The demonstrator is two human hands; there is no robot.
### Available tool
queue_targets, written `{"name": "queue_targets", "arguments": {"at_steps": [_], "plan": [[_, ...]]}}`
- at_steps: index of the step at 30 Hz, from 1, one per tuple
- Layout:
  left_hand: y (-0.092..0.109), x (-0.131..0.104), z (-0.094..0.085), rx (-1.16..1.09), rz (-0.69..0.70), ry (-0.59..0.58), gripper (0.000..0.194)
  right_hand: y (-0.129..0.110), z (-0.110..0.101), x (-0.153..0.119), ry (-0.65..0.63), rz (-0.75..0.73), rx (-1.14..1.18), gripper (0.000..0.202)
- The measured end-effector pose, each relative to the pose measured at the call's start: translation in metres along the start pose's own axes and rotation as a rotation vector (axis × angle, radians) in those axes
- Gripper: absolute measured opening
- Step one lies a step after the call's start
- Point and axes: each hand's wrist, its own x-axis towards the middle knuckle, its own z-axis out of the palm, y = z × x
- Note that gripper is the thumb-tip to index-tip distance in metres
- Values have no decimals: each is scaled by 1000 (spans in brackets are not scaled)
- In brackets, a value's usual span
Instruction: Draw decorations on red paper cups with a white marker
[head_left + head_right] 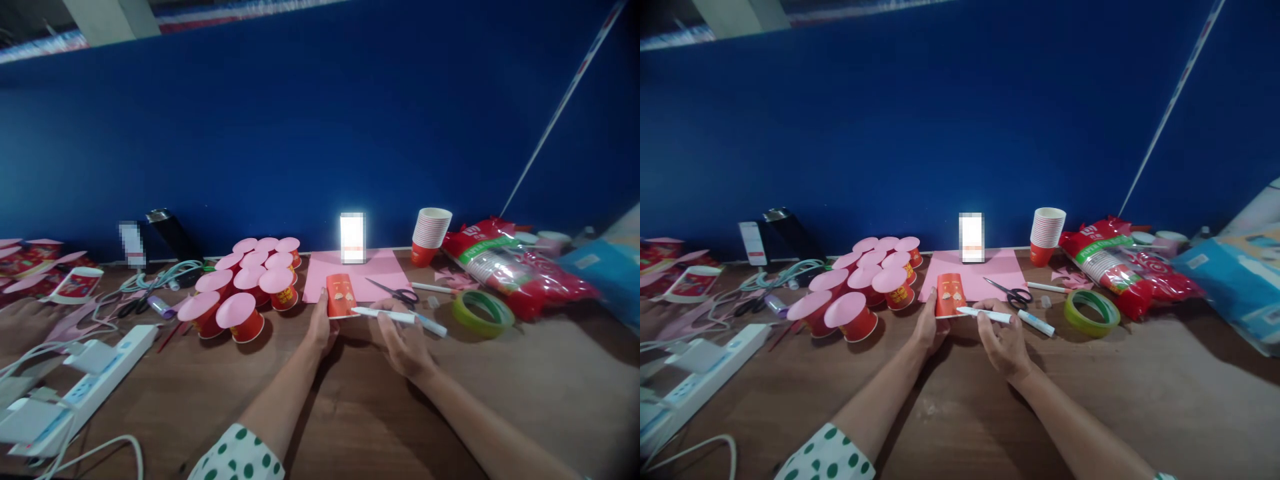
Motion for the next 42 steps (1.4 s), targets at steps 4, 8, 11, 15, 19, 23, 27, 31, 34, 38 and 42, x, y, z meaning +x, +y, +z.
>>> {"name": "queue_targets", "arguments": {"at_steps": [4, 8, 11, 15, 19, 23, 27, 31, 34, 38, 42], "plan": [[0, 1, 0, 3, 1, -20, 37, 0, 1, 0, -8, -11, 4, 20], [1, 2, 0, 2, -15, 25, 36, 1, 0, 1, -11, -12, -28, 21], [1, 1, 0, 1, -19, 18, 36, 0, -1, 1, -3, -10, -43, 23], [1, 1, 1, 1, -18, 16, 35, -1, 0, 0, 15, -32, -22, 22], [2, 1, 0, 10, -15, 3, 37, 2, 0, -1, 38, -34, 9, 21], [1, 2, -2, 2, -16, -4, 40, 5, 1, -1, 68, -60, 22, 21], [-3, 6, -5, -20, 8, 36, 29, 2, 2, 0, 103, -110, 14, 19], [-5, 9, -8, -5, 21, -5, 32, 3, 2, 0, 95, -114, 2, 16], [-5, 9, -8, 23, 22, -32, 36, 6, 3, -1, 87, -115, 23, 15], [-3, 7, -7, 43, 27, -54, 39, 5, 3, -2, 86, -137, 0, 14], [-2, 5, -5, 43, 44, -68, 38, -2, 3, -3, 72, -166, -57, 13]]}}
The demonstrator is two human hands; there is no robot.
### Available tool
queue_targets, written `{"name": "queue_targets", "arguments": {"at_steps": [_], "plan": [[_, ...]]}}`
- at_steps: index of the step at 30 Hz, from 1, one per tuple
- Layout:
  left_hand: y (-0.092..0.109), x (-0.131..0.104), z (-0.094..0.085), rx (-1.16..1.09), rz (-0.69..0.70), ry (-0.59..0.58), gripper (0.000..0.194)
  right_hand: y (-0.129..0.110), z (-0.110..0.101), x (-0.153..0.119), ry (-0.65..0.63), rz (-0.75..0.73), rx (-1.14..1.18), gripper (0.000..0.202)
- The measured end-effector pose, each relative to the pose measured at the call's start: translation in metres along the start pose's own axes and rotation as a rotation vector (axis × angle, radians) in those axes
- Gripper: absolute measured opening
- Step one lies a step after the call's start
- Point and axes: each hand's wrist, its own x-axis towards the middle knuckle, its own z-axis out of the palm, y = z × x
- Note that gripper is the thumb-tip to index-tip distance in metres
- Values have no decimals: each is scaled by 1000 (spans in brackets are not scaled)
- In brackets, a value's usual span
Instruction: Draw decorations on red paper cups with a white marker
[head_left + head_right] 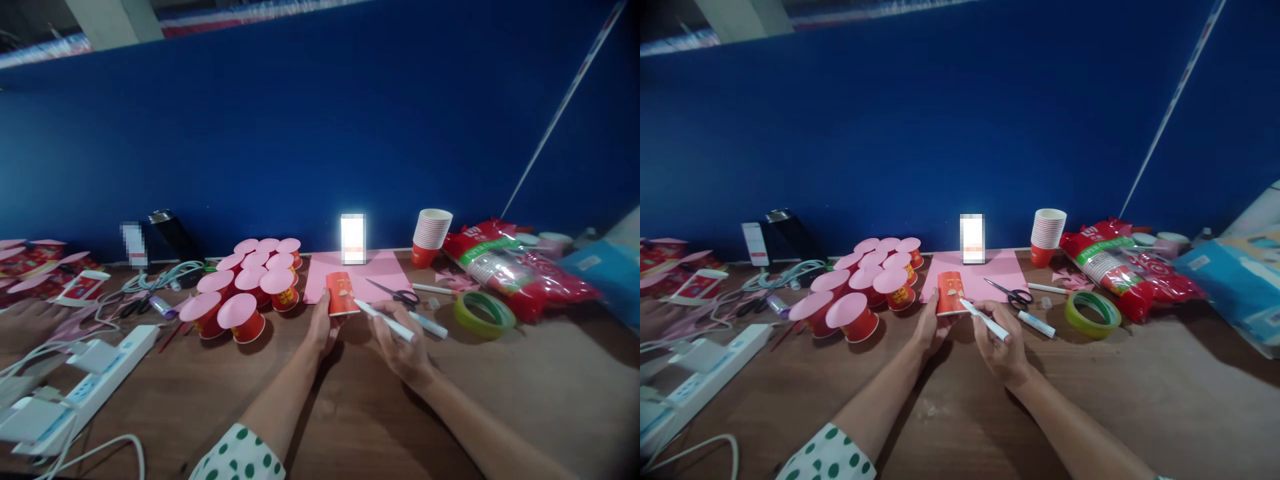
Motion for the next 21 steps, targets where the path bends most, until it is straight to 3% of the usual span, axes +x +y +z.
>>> {"name": "queue_targets", "arguments": {"at_steps": [8, 16, 21], "plan": [[0, -3, 8, -4, 37, 36, 29, -4, -2, 0, -79, -73, -80, 11], [-2, -2, 8, -32, 12, 48, 34, -2, 1, -1, -115, -171, -80, 12], [-4, 1, 4, -39, 33, 61, 31, -2, -1, 0, -76, -91, -82, 9]]}}
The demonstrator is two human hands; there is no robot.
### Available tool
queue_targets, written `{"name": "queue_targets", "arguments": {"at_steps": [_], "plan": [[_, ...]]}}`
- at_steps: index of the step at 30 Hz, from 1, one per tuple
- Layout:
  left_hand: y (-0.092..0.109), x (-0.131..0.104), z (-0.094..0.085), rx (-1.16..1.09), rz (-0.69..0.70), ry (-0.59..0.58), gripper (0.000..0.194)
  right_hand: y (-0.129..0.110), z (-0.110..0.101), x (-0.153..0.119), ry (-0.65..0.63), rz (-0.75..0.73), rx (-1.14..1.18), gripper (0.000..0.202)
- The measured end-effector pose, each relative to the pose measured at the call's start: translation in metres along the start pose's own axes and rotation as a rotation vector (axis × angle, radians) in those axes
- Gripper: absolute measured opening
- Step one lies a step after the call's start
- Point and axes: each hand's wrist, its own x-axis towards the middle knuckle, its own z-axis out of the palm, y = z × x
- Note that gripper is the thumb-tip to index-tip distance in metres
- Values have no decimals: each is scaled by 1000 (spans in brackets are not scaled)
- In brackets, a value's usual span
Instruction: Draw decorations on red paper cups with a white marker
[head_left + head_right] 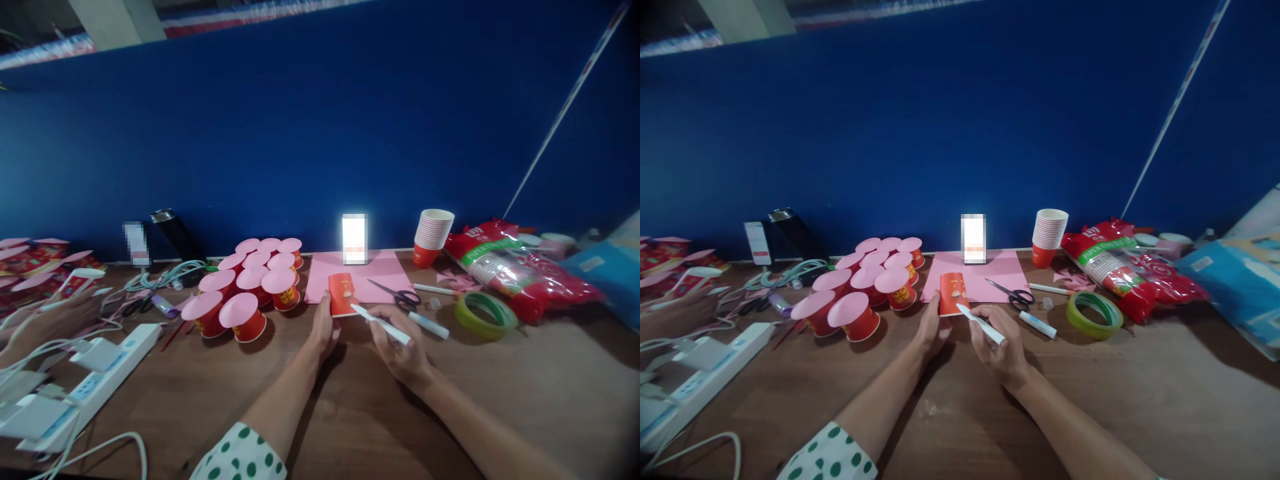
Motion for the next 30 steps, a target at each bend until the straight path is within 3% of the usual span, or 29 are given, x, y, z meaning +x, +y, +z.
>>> {"name": "queue_targets", "arguments": {"at_steps": [4, 10, 22, 30], "plan": [[1, 0, 0, -4, -2, 35, 31, 1, -2, 1, 37, 70, 14, 10], [5, -4, 5, -3, -40, 84, 36, -1, -2, 0, 4, 30, -9, 10], [2, -2, 1, 5, -64, 2, 37, 0, 0, 1, -4, -26, -20, 11], [3, -3, 3, 7, -56, 22, 36, -3, -1, 2, -17, 3, -19, 11]]}}
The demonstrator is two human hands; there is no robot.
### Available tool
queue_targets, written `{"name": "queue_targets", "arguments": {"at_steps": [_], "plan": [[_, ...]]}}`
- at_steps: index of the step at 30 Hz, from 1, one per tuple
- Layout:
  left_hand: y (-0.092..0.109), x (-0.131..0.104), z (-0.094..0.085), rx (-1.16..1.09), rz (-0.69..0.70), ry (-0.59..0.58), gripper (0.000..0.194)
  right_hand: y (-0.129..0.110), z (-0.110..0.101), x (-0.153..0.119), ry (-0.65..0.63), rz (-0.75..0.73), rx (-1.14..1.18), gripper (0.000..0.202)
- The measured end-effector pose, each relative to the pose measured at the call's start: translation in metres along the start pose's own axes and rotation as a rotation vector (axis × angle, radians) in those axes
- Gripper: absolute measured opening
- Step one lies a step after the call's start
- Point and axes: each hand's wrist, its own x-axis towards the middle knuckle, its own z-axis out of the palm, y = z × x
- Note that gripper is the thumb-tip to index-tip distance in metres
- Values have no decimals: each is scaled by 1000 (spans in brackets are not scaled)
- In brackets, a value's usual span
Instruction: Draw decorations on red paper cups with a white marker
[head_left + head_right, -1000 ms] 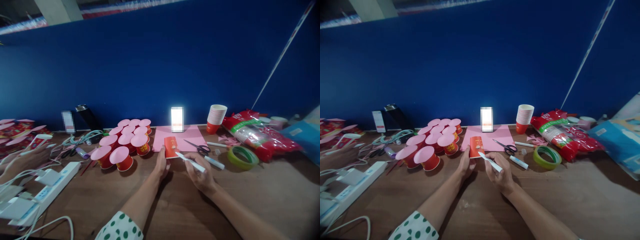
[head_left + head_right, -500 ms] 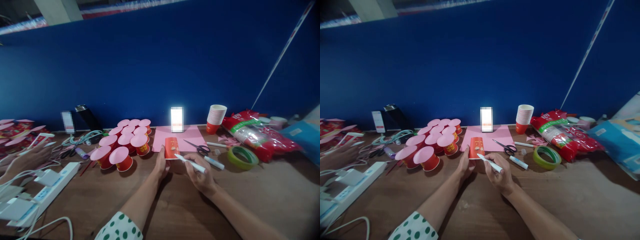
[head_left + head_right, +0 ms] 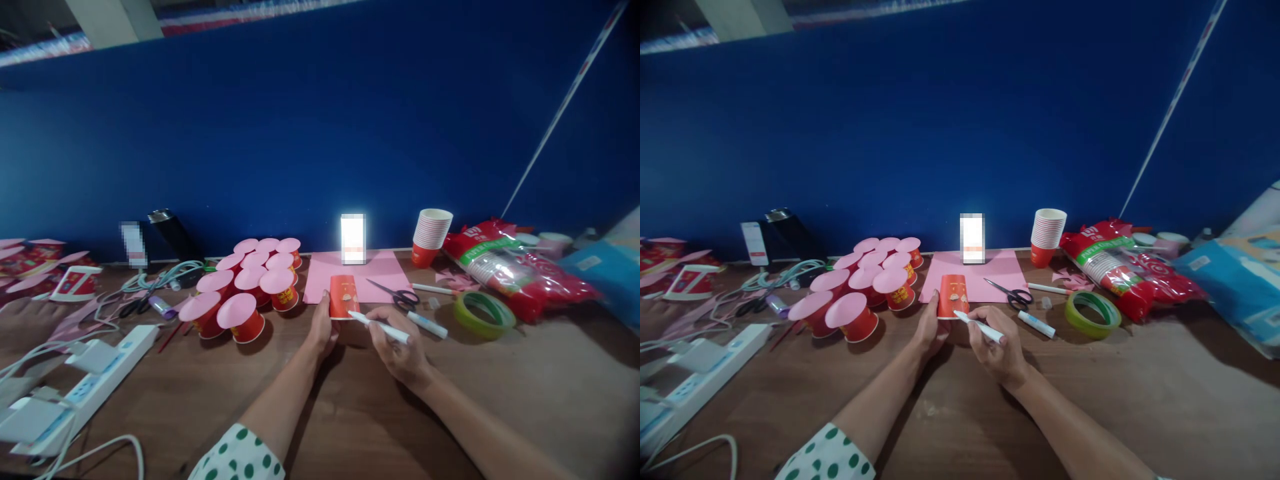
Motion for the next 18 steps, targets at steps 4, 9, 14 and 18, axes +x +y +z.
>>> {"name": "queue_targets", "arguments": {"at_steps": [4, 9, 14, 18], "plan": [[0, 1, 0, 21, 13, 13, 35, -3, -2, 1, 14, 36, 13, 11], [0, 1, -1, 12, 4, 10, 34, -2, -1, 2, 26, 24, 18, 10], [2, -1, 1, 31, 7, 3, 35, -4, -2, 3, -6, 36, 36, 11], [2, -3, 2, 34, 5, -8, 38, -8, -3, 4, -21, 61, 52, 12]]}}
